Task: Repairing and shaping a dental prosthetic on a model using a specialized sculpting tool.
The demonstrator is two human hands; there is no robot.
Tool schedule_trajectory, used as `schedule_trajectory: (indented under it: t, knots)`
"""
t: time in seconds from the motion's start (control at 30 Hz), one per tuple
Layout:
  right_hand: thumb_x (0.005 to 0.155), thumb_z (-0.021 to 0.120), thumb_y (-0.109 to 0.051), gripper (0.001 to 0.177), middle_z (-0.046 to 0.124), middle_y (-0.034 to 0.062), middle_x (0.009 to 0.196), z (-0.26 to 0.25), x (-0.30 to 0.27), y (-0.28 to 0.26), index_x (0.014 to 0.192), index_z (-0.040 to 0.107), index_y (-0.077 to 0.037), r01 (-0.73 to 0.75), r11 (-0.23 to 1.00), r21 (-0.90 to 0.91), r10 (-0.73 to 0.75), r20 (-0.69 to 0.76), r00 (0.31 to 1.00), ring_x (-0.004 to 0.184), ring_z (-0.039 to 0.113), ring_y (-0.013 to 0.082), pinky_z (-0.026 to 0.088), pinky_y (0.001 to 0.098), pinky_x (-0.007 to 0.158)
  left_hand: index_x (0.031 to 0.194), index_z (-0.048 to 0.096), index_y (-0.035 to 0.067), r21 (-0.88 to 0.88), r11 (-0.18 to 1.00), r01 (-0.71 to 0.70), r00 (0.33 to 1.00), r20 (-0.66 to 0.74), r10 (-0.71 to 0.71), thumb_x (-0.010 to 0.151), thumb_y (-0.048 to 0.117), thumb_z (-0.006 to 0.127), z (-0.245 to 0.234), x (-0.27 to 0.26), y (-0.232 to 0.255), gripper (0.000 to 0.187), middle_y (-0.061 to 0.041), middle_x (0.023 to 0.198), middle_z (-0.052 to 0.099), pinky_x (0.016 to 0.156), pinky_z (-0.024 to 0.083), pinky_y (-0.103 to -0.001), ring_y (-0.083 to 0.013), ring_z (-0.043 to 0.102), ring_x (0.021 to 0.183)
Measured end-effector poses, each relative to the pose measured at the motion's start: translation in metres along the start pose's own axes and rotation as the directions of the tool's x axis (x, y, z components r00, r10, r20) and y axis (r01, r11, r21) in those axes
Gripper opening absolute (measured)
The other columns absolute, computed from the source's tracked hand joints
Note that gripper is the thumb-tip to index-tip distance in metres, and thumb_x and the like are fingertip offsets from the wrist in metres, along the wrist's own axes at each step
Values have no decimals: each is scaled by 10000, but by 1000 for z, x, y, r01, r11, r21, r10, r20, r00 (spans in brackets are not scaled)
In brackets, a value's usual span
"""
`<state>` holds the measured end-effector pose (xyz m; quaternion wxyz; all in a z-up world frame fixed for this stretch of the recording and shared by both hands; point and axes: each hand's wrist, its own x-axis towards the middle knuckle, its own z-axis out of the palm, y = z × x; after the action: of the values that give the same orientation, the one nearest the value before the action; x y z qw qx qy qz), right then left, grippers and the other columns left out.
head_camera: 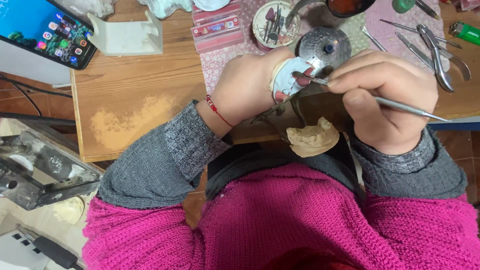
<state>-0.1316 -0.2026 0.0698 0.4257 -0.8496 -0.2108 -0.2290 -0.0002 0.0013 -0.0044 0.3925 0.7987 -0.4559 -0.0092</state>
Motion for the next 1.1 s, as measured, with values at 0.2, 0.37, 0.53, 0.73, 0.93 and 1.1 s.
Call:
schedule_trajectory:
  t: [0.2, 0.37, 0.53, 0.73, 0.93, 1.1]
  knots:
    - [1082, 589, -88, 163, 695, 187, 1024, 3, 9, -11, 1027, 651, 52, 11, 999, -44, -9, 38, 999, 850, 688, 261, 548, 313, 784, 1146, 646, 225, 4, 1000, 4, 1000, -24, -4, 872, 398, 828, 1, -1, 0, 372, -82, 907, 759, 686, 557, -473, -351, 729, 837]
    - [1034, 596, -73, 149, 688, 200, 990, 2, 13, -15, 991, 654, 58, 33, 997, -69, -29, 55, 998, 844, 680, 291, 545, 339, 770, 1118, 641, 211, 17, 1000, 16, 1000, 6, -16, 798, 387, 832, -1, 1, 1, 412, -94, 867, 752, 659, 546, -489, -367, 717, 799]
    - [986, 599, -36, 122, 683, 216, 965, 1, 14, -18, 969, 664, 66, 60, 992, -107, -52, 78, 996, 871, 682, 332, 551, 375, 769, 1107, 646, 215, 41, 999, 29, 999, 17, -29, 813, 368, 832, 0, 1, 1, 379, -101, 857, 746, 664, 545, -493, -372, 713, 795]
    - [954, 619, 21, 72, 685, 219, 955, 0, 9, -15, 967, 673, 66, 73, 987, -144, -63, 75, 995, 846, 677, 328, 548, 374, 739, 1137, 638, 204, 9, 1000, 4, 1000, -5, -4, 809, 349, 826, -2, 1, 3, 404, -98, 876, 749, 663, 554, -475, -362, 721, 802]
    - [902, 667, 52, 71, 694, 194, 946, 3, 8, -19, 964, 692, 26, 90, 978, -191, -76, 80, 994, 874, 694, 348, 563, 410, 796, 1132, 636, 203, 8, 1000, -5, 1000, -3, 5, 834, 357, 830, -2, 0, 2, 388, -96, 892, 751, 680, 559, -472, -356, 724, 821]
    - [885, 637, 68, 88, 695, 193, 937, 1, 6, -16, 937, 688, 19, 117, 973, -201, -106, 61, 992, 878, 702, 348, 574, 415, 819, 1122, 640, 209, 19, 1000, -1, 1000, 0, 1, 793, 339, 829, -1, 1, 1, 401, -92, 884, 752, 670, 559, -472, -355, 723, 805]
